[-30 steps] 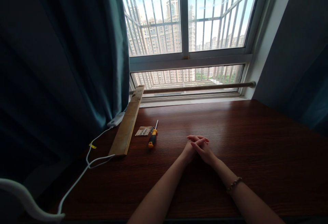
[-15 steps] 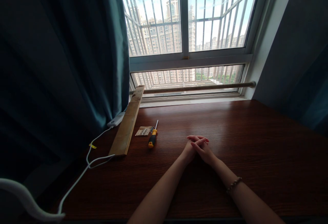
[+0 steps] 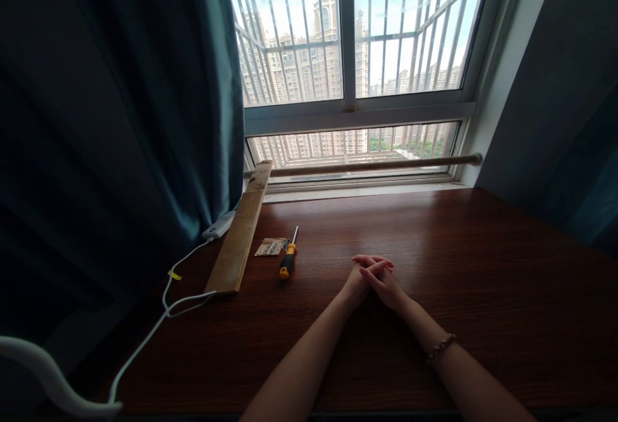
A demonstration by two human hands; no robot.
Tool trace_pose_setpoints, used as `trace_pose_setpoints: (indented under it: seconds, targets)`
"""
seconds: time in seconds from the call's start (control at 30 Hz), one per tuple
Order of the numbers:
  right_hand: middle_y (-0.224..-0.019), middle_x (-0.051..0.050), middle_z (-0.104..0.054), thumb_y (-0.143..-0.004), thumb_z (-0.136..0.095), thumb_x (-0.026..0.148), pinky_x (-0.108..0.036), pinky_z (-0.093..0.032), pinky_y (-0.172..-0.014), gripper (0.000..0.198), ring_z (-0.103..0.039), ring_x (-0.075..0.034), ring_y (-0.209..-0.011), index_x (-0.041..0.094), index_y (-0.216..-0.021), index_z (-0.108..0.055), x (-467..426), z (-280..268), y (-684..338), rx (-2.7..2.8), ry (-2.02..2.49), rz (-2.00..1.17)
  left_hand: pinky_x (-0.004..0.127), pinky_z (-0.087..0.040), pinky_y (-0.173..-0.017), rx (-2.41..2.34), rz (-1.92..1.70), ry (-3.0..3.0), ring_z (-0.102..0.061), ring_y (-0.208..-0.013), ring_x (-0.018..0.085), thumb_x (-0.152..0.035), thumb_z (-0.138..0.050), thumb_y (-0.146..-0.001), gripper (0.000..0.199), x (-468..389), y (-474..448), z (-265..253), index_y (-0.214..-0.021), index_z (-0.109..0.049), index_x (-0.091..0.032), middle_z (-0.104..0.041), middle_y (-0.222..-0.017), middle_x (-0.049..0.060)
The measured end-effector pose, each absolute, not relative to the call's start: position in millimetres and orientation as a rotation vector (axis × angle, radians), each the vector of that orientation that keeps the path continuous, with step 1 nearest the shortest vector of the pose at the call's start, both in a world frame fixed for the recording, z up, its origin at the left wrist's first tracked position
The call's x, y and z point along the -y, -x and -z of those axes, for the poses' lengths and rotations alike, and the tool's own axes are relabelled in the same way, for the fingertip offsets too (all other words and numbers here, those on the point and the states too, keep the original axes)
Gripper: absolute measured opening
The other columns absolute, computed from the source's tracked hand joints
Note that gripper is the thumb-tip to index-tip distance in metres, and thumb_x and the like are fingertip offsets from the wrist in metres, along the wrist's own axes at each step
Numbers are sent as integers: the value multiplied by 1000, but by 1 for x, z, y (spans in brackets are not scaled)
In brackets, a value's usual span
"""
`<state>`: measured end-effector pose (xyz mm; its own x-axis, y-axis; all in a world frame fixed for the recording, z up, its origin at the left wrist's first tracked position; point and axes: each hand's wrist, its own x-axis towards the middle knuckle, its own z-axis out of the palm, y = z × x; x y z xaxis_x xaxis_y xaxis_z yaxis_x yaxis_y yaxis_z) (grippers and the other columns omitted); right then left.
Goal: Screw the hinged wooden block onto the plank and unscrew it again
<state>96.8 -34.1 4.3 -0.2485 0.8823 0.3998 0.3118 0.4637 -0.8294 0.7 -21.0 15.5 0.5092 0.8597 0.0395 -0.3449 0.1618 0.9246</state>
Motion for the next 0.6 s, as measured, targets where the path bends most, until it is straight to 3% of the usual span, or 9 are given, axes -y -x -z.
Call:
trace_pose_setpoints:
  seconds: [0.6]
  targets:
    - [-110,-5,-57,-86,-43,44,-35,-41,-93,37,-52,-21,-105,24,-115,-53,34,-4,-97,1788,1019,-789,31,-42,-78,-640,-921,-1083,-56,-87,24,-35,-63,-68,26,21,-1,-17,-81,-61,-13,-59,-84,9]
